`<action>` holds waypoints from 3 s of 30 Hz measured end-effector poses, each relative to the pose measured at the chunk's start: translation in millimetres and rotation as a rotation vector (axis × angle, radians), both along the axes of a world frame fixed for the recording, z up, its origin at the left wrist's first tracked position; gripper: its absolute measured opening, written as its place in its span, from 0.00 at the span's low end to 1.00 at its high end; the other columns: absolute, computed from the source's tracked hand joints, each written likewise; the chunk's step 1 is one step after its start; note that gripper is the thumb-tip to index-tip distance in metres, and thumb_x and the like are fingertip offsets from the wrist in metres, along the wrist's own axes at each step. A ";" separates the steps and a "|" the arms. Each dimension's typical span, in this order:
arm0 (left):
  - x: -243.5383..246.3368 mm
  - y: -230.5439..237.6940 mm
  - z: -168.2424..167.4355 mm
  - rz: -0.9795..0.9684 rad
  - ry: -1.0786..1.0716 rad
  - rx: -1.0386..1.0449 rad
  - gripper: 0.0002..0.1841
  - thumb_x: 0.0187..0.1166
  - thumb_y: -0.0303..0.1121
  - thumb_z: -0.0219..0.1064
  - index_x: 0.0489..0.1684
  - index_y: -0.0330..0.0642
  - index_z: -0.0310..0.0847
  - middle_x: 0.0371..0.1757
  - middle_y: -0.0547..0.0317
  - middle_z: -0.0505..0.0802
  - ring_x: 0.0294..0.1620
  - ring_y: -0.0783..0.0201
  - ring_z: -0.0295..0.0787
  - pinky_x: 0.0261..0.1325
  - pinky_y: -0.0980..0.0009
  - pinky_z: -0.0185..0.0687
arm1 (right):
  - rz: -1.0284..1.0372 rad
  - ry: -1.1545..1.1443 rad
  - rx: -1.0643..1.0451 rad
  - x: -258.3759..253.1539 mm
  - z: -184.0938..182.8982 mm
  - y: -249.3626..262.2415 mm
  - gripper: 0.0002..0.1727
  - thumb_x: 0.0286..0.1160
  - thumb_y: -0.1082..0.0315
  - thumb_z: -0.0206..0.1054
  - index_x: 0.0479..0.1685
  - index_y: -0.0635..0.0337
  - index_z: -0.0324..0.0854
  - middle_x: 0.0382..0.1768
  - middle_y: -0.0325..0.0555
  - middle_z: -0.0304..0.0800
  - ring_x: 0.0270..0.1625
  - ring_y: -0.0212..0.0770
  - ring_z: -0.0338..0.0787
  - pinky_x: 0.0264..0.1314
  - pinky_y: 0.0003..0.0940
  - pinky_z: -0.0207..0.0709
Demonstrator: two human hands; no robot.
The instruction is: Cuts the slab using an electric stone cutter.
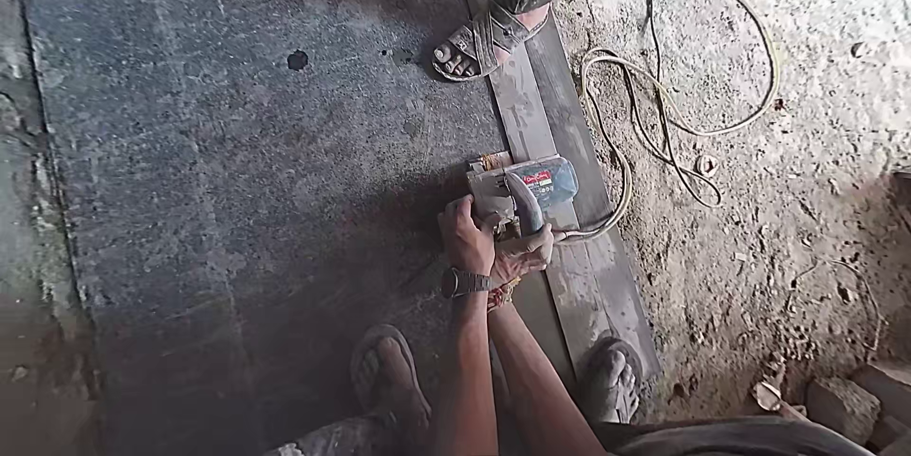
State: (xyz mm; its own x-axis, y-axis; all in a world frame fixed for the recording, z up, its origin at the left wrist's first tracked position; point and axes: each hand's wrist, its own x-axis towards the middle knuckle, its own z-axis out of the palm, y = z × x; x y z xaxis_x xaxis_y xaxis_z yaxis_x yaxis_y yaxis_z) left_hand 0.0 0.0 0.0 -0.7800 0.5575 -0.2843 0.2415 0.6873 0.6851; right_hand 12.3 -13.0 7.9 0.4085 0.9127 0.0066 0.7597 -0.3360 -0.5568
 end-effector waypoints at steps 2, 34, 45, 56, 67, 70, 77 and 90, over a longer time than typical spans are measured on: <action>-1.5 1.3 2.7 -0.006 0.004 -0.012 0.28 0.65 0.36 0.85 0.62 0.28 0.86 0.62 0.32 0.90 0.66 0.36 0.85 0.75 0.45 0.73 | -0.009 0.041 0.001 -4.8 2.0 0.2 0.51 0.74 0.59 0.71 0.88 0.82 0.47 0.83 0.90 0.52 0.86 0.80 0.57 0.89 0.61 0.52; -21.7 19.1 10.6 -0.063 0.016 -0.088 0.30 0.65 0.39 0.84 0.64 0.29 0.85 0.64 0.34 0.90 0.69 0.39 0.84 0.78 0.49 0.72 | 0.034 -0.148 0.540 -1.1 -71.1 16.5 0.41 0.72 0.51 0.66 0.78 0.76 0.67 0.67 0.72 0.80 0.73 0.63 0.79 0.76 0.55 0.67; -28.9 18.1 6.7 -0.079 0.008 -0.022 0.29 0.67 0.39 0.83 0.64 0.29 0.86 0.64 0.33 0.90 0.69 0.38 0.84 0.79 0.48 0.71 | 0.097 -0.218 0.567 -3.0 -74.3 17.6 0.42 0.77 0.53 0.64 0.84 0.77 0.60 0.69 0.73 0.78 0.76 0.61 0.77 0.79 0.51 0.65; -40.4 21.3 5.8 -0.148 -0.041 -0.079 0.36 0.59 0.40 0.87 0.68 0.30 0.83 0.68 0.33 0.86 0.75 0.38 0.78 0.83 0.51 0.66 | 0.104 -0.295 0.581 -9.4 -67.1 23.9 0.32 0.77 0.75 0.64 0.77 0.86 0.61 0.67 0.77 0.76 0.74 0.64 0.78 0.73 0.52 0.69; -50.0 26.5 5.2 -0.230 -0.029 -0.136 0.36 0.60 0.41 0.87 0.68 0.31 0.81 0.67 0.34 0.86 0.74 0.39 0.78 0.82 0.51 0.67 | 0.091 -0.328 0.553 -13.3 -70.5 29.1 0.32 0.75 0.75 0.64 0.78 0.84 0.64 0.67 0.78 0.78 0.72 0.69 0.80 0.70 0.56 0.73; -50.7 28.1 3.5 -0.219 -0.002 -0.132 0.36 0.59 0.42 0.88 0.66 0.31 0.82 0.65 0.34 0.87 0.72 0.38 0.79 0.80 0.50 0.69 | 0.082 -0.324 0.556 -16.9 -67.4 31.0 0.30 0.75 0.75 0.65 0.76 0.84 0.67 0.65 0.78 0.80 0.70 0.70 0.82 0.69 0.56 0.74; -52.5 32.8 -0.9 -0.202 0.028 -0.134 0.36 0.58 0.43 0.88 0.66 0.33 0.83 0.65 0.35 0.87 0.72 0.38 0.79 0.78 0.50 0.70 | 0.104 -0.325 0.595 -16.9 -78.3 35.2 0.31 0.76 0.72 0.64 0.77 0.84 0.67 0.65 0.78 0.80 0.71 0.69 0.81 0.70 0.57 0.73; -55.7 42.2 -1.5 -0.196 0.094 -0.174 0.39 0.54 0.42 0.92 0.66 0.33 0.82 0.65 0.32 0.86 0.71 0.34 0.79 0.77 0.45 0.72 | 0.063 -0.300 0.645 -25.1 -80.4 46.3 0.27 0.80 0.69 0.62 0.73 0.79 0.71 0.61 0.70 0.83 0.69 0.62 0.82 0.69 0.53 0.73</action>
State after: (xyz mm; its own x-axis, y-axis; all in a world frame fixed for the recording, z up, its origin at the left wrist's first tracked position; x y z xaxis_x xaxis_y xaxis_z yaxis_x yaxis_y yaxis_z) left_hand -55.7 42.2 -1.5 -0.6896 0.6497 -0.3199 0.4387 0.7262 0.5293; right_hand -12.8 33.3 -72.5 0.2513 0.7108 0.6569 0.9184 0.0391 -0.3937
